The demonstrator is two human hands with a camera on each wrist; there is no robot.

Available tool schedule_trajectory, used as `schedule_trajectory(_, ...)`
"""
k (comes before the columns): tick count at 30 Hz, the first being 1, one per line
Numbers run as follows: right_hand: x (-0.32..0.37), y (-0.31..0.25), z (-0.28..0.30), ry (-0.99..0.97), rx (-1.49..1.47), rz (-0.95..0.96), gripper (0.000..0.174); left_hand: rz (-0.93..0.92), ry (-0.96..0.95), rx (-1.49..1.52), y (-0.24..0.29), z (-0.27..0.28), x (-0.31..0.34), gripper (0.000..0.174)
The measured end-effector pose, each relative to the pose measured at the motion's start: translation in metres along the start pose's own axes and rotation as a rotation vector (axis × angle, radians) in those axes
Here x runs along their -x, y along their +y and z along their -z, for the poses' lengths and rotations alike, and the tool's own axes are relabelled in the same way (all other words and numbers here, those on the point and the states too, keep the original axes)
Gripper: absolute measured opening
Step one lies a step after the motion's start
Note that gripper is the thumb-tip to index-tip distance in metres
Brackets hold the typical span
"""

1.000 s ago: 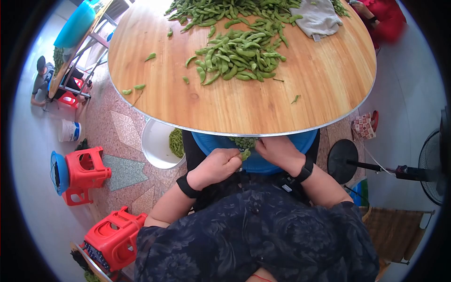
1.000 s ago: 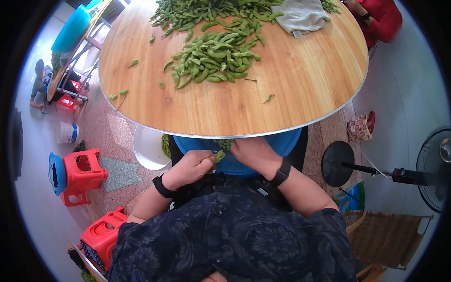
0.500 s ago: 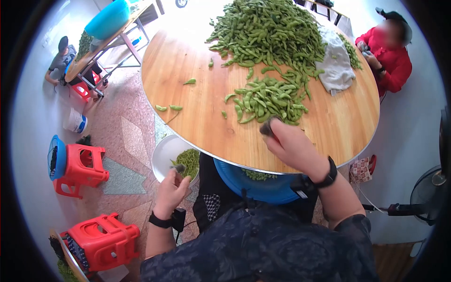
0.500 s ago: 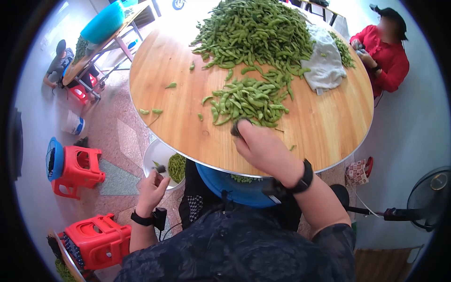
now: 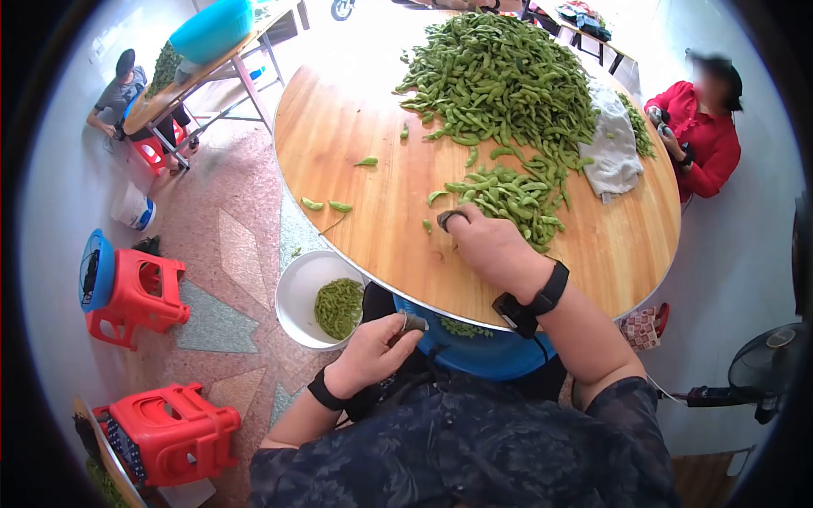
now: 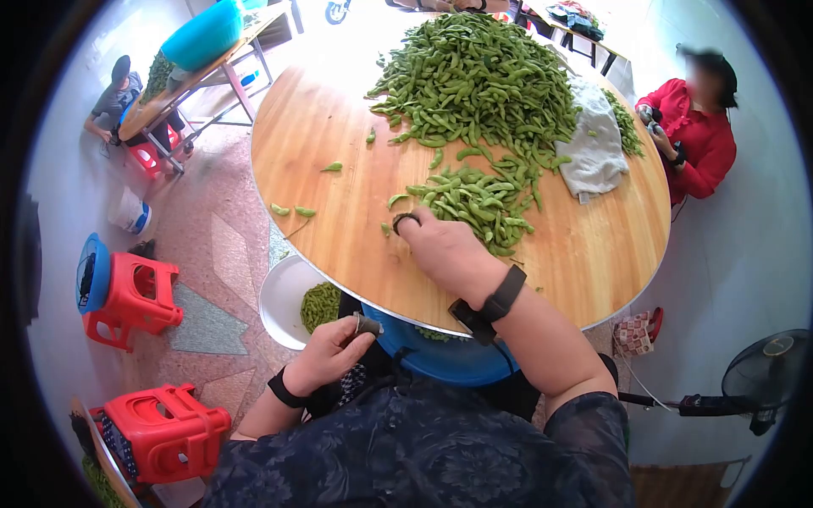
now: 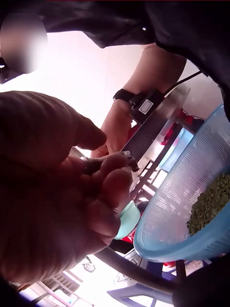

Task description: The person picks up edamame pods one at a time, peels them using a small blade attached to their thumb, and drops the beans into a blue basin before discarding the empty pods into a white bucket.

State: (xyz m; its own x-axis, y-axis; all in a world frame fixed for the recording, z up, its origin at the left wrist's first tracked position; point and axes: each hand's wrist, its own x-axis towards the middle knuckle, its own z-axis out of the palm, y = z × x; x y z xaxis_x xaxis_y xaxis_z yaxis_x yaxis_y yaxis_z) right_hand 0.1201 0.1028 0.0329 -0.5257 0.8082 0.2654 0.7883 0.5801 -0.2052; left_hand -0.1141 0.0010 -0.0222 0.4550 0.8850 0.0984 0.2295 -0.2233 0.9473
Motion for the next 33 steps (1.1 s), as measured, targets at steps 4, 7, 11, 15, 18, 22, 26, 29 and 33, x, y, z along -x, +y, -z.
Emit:
schedule_trajectory(4,0.013,0.021,0.002,0.120,-0.449,-0.129,0.024,-0.073,0.145,-0.038,0.031,-0.002,-0.024,0.020)
schedule_trajectory(7,0.026,0.003,0.044,-0.208,-0.968,-0.571,0.026,-0.116,0.330,-0.051,0.048,-0.015,-0.047,0.023)
schedule_trajectory(11,0.048,-0.015,0.054,-0.178,-1.097,-0.499,0.015,-0.074,0.195,-0.009,0.049,-0.034,-0.066,0.020)
schedule_trajectory(15,0.070,-0.020,0.050,-0.026,-1.200,-0.591,0.018,-0.033,-0.058,0.111,0.037,-0.050,-0.069,0.017)
schedule_trajectory(18,0.090,-0.018,0.047,-0.064,-1.270,-0.638,0.018,0.126,-0.051,0.461,0.046,-0.057,-0.065,0.021)
schedule_trajectory(22,0.111,-0.021,0.039,-0.141,-1.499,-0.650,0.018,0.159,-0.138,0.402,0.044,-0.064,-0.057,0.021)
schedule_trajectory(26,0.122,-0.019,0.042,-0.218,-1.638,-0.642,0.016,0.107,-0.181,0.242,0.044,-0.068,-0.051,0.016)
schedule_trajectory(29,0.131,-0.018,0.036,-0.220,-1.570,-0.610,0.012,0.022,-0.131,0.051,0.047,-0.075,-0.048,0.020)
schedule_trajectory(33,0.140,-0.018,0.034,-0.224,-1.513,-0.588,0.010,-0.084,-0.114,-0.186,0.055,-0.079,-0.046,0.022)
